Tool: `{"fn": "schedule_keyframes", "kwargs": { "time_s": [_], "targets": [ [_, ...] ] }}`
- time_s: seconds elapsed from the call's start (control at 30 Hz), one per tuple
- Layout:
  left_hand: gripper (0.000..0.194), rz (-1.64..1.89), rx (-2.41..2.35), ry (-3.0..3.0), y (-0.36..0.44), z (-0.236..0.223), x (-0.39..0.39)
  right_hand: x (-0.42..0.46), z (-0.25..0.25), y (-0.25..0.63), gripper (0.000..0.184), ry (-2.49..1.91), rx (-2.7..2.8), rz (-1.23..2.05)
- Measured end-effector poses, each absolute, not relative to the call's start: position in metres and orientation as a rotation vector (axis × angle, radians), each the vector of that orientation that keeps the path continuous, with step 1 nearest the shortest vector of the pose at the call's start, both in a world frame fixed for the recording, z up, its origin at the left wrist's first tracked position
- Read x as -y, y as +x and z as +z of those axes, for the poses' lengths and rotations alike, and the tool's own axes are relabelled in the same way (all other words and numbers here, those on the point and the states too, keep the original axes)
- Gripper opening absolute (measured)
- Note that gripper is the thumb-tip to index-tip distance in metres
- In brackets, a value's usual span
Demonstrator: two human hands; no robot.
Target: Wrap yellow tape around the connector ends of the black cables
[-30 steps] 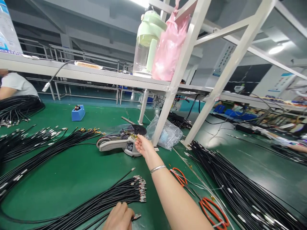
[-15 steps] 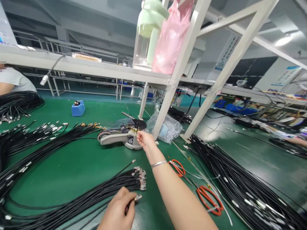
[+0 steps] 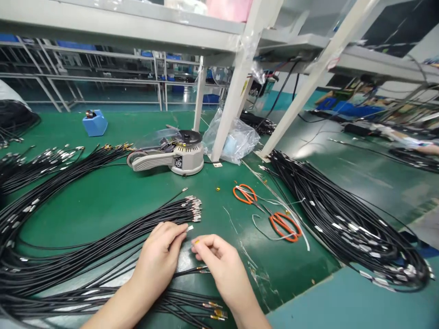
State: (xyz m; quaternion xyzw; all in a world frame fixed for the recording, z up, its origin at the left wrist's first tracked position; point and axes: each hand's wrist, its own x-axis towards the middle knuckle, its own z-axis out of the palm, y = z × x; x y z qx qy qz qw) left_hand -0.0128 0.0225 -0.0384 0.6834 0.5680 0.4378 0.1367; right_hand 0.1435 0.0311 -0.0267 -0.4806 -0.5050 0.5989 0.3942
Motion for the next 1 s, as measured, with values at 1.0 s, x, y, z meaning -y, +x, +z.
{"fn": "schedule_keyframes", "kwargs": {
  "time_s": [1.0],
  "targets": [
    [0.027,1.463,-1.429,2.295,-0.017,-0.035,0.001,-0.02,-0.009,0.114,0.02,-1.25,1.23,1.445]
  ]
}}
